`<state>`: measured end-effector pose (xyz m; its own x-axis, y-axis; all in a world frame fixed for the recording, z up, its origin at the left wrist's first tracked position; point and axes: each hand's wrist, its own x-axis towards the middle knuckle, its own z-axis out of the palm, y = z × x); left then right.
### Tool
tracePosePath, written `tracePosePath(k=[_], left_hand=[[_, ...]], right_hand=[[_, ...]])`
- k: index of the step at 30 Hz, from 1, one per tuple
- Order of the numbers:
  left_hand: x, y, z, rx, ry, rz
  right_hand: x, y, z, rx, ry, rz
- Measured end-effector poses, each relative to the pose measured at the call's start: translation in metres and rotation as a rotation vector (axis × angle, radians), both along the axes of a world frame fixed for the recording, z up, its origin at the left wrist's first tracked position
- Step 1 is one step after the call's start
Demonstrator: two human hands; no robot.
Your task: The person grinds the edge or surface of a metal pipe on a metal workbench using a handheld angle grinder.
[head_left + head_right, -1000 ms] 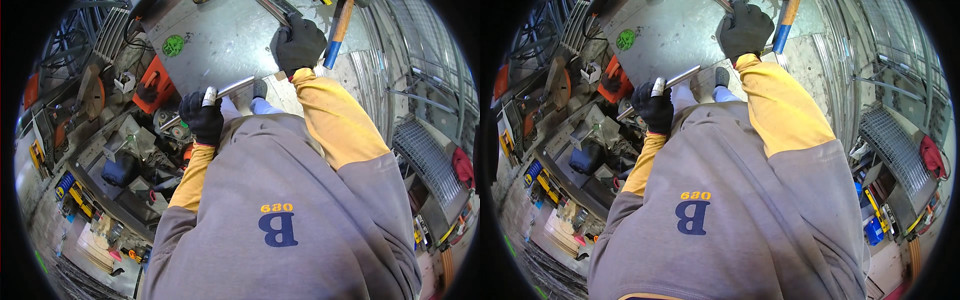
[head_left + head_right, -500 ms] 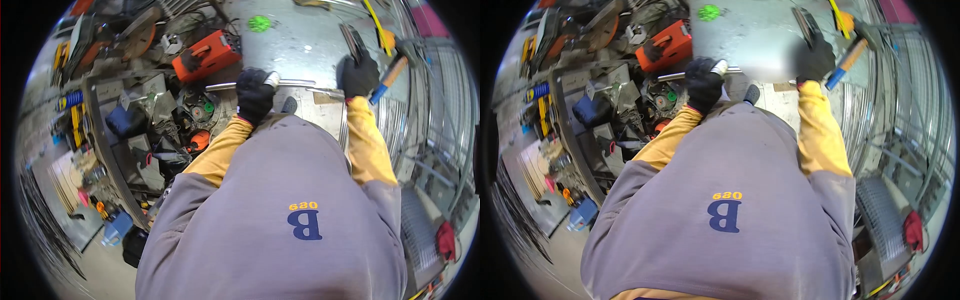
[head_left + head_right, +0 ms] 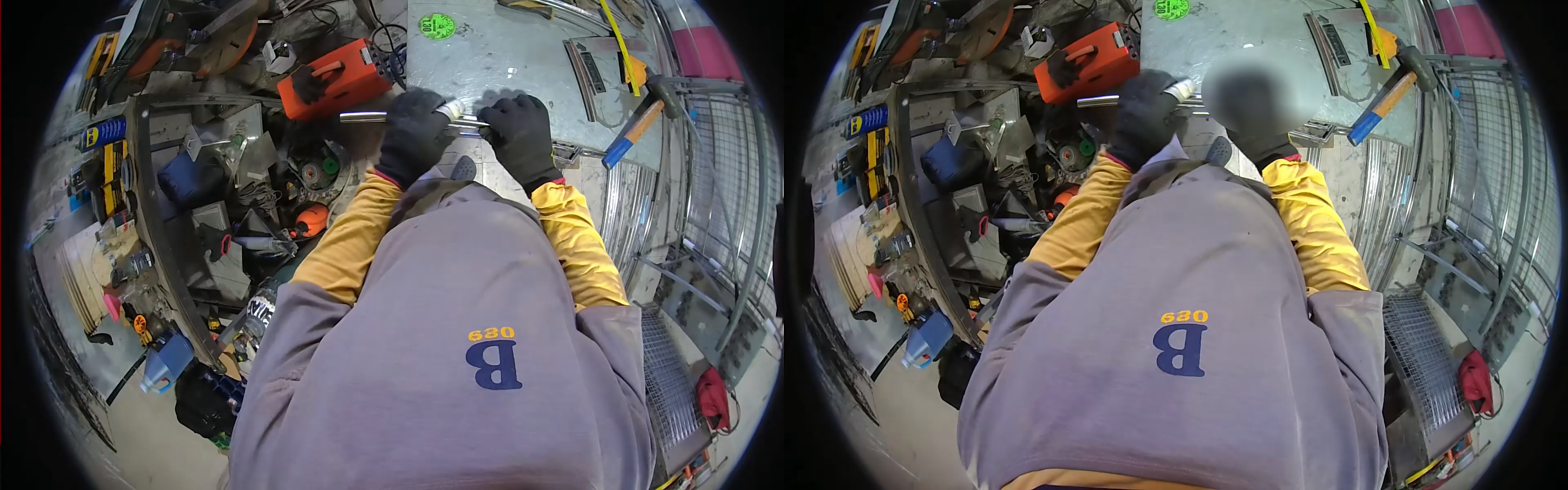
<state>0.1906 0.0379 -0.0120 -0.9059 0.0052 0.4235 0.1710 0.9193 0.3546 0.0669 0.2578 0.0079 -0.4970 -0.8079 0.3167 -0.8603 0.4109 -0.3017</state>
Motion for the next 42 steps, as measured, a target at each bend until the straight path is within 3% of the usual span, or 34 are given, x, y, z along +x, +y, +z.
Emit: tracePosePath(k=[5,8,21,29,34,37,39,40,41,42], left_hand=[[0.033,-0.067,0.030,-0.094,-0.083,0.124],[0.044,-0.086,0.024,-0.032,-0.117,0.046],[0.032,-0.066,0.021,-0.037,-0.168,0.057],[0.027,-0.069,0.014,-0.196,-0.234,0.023],[0.026,-0.068,0.023,-0.180,-0.251,-0.011],[0.029,-0.069,0.022,-0.163,-0.266,-0.033],[0.029,-0.070,0.016,-0.162,-0.225,0.002],[0.027,-0.069,0.018,-0.144,-0.222,-0.017],[0.026,-0.070,0.021,-0.128,-0.221,-0.035],[0.025,-0.071,0.020,-0.137,-0.188,-0.059]], right_hand=[[-0.005,0.001,-0.001,-0.033,-0.021,0.029],[-0.009,0.000,-0.002,-0.032,-0.036,0.054],[-0.005,-0.001,-0.002,0.017,-0.045,0.039],[-0.002,0.001,-0.009,0.037,-0.004,0.016],[0.021,-0.002,0.027,-0.134,-0.044,-0.030],[0.061,0.015,0.032,-0.277,-0.398,-0.109],[0.080,0.021,0.011,-0.205,-1.406,-0.412],[0.083,0.020,-0.004,-0.444,-1.899,-0.477],[0.086,0.029,-0.010,-0.287,-1.373,-0.073],[0.085,0.018,0.000,-0.398,-1.698,-0.312]])
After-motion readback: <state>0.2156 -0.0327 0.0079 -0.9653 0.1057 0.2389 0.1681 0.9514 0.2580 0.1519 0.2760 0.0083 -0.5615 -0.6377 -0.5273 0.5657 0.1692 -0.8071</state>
